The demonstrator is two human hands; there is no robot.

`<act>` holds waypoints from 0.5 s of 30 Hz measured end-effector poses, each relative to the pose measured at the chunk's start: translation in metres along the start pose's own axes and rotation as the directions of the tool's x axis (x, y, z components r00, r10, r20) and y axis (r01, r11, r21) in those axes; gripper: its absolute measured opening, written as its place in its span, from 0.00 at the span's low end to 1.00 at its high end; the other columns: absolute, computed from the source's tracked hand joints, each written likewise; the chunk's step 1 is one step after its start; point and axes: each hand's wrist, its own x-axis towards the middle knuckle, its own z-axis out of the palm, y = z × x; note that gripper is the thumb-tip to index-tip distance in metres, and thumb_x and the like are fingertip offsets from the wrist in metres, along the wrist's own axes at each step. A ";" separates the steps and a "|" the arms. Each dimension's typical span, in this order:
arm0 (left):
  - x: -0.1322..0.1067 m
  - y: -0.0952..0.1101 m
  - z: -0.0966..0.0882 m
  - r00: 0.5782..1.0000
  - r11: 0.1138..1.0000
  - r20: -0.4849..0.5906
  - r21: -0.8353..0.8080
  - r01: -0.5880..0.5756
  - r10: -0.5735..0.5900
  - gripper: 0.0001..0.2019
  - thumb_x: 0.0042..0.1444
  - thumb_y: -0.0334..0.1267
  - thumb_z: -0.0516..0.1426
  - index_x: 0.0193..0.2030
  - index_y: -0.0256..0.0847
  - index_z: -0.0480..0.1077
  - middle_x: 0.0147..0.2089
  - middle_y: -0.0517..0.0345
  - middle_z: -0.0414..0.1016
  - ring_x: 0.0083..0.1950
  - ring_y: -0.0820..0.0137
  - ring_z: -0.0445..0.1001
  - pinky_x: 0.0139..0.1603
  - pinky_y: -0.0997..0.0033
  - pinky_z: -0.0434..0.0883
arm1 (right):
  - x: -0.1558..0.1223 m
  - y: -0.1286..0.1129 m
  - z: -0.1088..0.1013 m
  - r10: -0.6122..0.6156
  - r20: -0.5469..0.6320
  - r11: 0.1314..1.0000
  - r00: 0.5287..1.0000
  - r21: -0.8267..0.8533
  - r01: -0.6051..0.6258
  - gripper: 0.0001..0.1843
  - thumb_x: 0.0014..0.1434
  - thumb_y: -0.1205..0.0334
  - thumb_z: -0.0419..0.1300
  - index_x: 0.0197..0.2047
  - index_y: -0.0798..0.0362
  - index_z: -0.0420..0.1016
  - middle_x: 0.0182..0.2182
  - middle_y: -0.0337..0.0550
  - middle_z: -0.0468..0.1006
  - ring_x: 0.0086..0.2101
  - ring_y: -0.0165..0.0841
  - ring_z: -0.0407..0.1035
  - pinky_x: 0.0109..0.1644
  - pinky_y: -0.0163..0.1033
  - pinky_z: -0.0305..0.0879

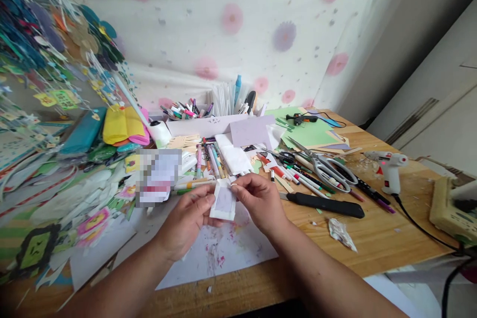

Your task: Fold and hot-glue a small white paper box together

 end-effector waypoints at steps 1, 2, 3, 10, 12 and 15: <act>0.000 -0.001 0.002 0.999 0.999 0.022 0.011 0.030 -0.030 0.18 0.49 0.47 0.62 0.43 0.36 0.71 0.38 0.51 0.77 0.29 0.70 0.76 0.30 0.72 0.72 | -0.002 0.001 0.002 0.008 -0.010 1.000 1.000 0.024 -0.008 0.10 0.47 0.57 0.70 0.25 0.51 0.75 0.20 0.36 0.73 0.21 0.28 0.64 0.25 0.34 0.64; -0.001 -0.003 0.004 0.999 0.999 0.028 0.028 0.045 -0.046 0.19 0.48 0.46 0.63 0.43 0.36 0.71 0.39 0.50 0.77 0.30 0.69 0.77 0.31 0.72 0.72 | -0.004 0.002 0.005 0.017 -0.014 0.999 1.000 0.043 -0.017 0.10 0.48 0.56 0.69 0.25 0.51 0.74 0.19 0.36 0.72 0.20 0.27 0.63 0.23 0.34 0.63; -0.001 -0.004 0.006 0.999 0.998 0.016 0.049 0.051 -0.052 0.19 0.48 0.45 0.63 0.44 0.36 0.71 0.39 0.51 0.77 0.30 0.69 0.78 0.31 0.71 0.73 | -0.006 0.002 0.008 0.020 -0.011 0.999 1.000 0.048 -0.020 0.11 0.49 0.55 0.68 0.25 0.51 0.73 0.19 0.35 0.70 0.19 0.27 0.62 0.22 0.34 0.63; 0.003 0.000 0.004 0.963 0.995 -0.262 0.067 0.078 -0.058 0.21 0.40 0.46 0.67 0.40 0.36 0.71 0.31 0.57 0.77 0.31 0.66 0.78 0.32 0.70 0.74 | 0.030 -0.018 -0.053 -0.295 -0.319 0.882 0.901 -0.452 0.129 0.16 0.53 0.48 0.61 0.37 0.51 0.77 0.28 0.41 0.77 0.28 0.32 0.69 0.32 0.37 0.67; 0.006 0.003 0.003 0.954 0.998 -0.297 0.017 0.053 -0.045 0.23 0.36 0.45 0.69 0.38 0.37 0.70 0.28 0.60 0.76 0.29 0.67 0.75 0.30 0.69 0.75 | 0.038 -0.035 -0.112 -0.401 -0.523 0.820 0.752 -0.571 0.039 0.19 0.51 0.49 0.60 0.41 0.53 0.75 0.31 0.43 0.77 0.31 0.34 0.69 0.36 0.40 0.67; 0.006 0.004 0.002 0.946 1.000 -0.324 -0.013 -0.015 0.010 0.24 0.35 0.44 0.69 0.39 0.39 0.71 0.28 0.62 0.75 0.28 0.69 0.73 0.27 0.70 0.74 | 0.030 -0.058 -0.200 -0.542 -0.708 0.722 0.452 -0.668 -0.179 0.20 0.50 0.51 0.58 0.41 0.58 0.70 0.34 0.48 0.72 0.36 0.38 0.66 0.42 0.46 0.63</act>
